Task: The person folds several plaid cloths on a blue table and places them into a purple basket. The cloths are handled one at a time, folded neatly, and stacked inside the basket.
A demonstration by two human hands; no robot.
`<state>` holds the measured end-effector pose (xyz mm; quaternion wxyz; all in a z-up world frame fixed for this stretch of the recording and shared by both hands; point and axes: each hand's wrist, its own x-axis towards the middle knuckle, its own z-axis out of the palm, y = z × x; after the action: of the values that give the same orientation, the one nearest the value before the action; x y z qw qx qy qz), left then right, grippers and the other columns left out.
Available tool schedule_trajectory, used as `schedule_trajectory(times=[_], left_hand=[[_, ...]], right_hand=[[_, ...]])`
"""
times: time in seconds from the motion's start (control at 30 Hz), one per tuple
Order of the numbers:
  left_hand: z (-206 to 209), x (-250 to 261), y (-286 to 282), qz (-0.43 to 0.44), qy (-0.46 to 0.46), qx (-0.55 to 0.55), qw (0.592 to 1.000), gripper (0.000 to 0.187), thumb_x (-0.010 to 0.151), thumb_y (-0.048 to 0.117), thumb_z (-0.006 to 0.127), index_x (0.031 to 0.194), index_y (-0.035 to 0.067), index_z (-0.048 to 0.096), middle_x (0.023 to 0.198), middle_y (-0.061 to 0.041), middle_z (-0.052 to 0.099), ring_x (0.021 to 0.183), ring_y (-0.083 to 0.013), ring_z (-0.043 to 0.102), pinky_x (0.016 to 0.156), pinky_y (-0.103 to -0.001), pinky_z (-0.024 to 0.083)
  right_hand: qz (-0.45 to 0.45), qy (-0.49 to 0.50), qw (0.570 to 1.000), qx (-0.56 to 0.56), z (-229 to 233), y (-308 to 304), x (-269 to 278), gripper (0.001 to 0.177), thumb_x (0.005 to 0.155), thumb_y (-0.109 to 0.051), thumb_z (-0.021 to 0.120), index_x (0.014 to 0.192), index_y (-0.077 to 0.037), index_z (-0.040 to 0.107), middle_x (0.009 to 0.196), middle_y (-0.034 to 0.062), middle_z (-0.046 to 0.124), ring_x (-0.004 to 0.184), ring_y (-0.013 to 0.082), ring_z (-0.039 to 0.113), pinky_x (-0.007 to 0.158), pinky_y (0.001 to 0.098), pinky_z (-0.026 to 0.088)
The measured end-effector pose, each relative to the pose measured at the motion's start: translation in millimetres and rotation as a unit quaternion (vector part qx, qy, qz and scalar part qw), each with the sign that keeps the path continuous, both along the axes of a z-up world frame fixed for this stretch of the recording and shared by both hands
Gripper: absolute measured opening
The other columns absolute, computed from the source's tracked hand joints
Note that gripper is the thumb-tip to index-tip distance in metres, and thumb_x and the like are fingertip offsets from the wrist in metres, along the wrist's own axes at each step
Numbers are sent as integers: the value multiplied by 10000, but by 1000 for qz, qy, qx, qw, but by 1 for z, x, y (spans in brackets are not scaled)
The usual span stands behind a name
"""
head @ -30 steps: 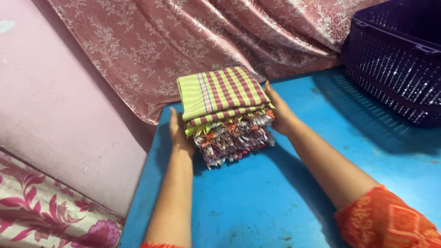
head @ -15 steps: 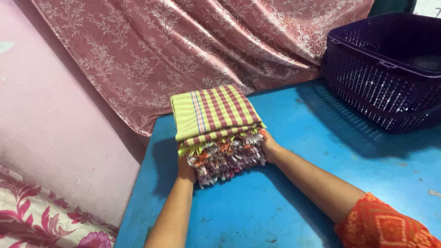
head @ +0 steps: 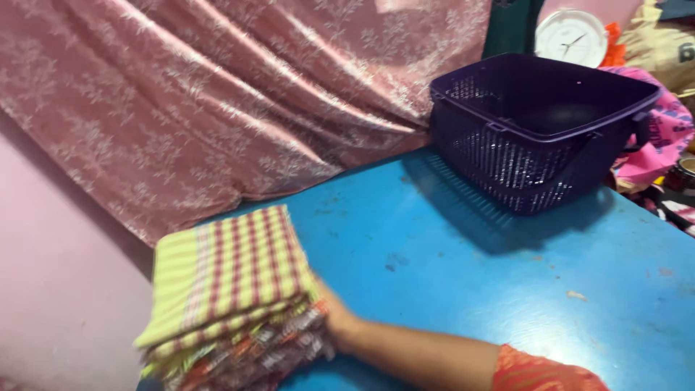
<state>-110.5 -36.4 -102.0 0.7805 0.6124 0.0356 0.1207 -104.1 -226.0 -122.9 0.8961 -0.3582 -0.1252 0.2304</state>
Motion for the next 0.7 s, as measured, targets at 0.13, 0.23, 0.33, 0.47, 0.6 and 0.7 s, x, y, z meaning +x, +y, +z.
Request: schedule_trajectory(times=[0.13,0.23,0.33,0.47,0.6,0.7], left_hand=[[22,-25,6,50,12,50,997,343,1037,226,508,1334,80,598,1245,-96,696,1028,-184,696,830,-327,595],[42,-37,13,93,22,89,992,319,1036,204,526,1315,76,614,1229,-95,705,1007,-176,699,813,-315,593],[54,-51,12,134,18,128,983,296,1036,182,545,1297,71,631,1213,-94,713,987,-168,701,796,-303,592],[76,-87,14,200,-14,191,961,266,1035,153,569,1271,65,653,1192,-94,724,959,-157,703,773,-287,590],[116,-74,-17,271,-88,258,923,236,1034,124,594,1246,59,676,1171,-93,735,932,-147,706,751,-271,588],[147,-54,-63,298,-185,271,896,215,1033,102,612,1227,54,692,1155,-92,743,911,-139,708,733,-259,586]], right_hand=[[-30,20,995,-93,-17,49,-13,785,940,-577,430,1600,-194,251,1610,69,380,1424,246,432,1176,422,360],[-92,-137,952,-260,-31,46,-2,792,1021,-586,381,1639,-137,171,1719,115,217,1559,245,214,1262,398,206],[-89,-212,919,-320,-26,27,10,763,1074,-617,361,1573,-43,296,1646,188,331,1526,280,294,1253,398,233],[-131,-188,915,-333,25,-16,21,645,1028,-559,409,1320,-15,595,1319,215,639,1256,354,574,1101,437,417],[-321,-530,691,-371,90,-114,33,460,1047,-423,590,1313,-48,603,1386,177,605,1348,332,562,1144,436,430],[-417,-559,596,-400,134,-208,32,345,1020,-289,677,1291,-79,640,1441,188,591,1409,372,509,1156,471,397]])
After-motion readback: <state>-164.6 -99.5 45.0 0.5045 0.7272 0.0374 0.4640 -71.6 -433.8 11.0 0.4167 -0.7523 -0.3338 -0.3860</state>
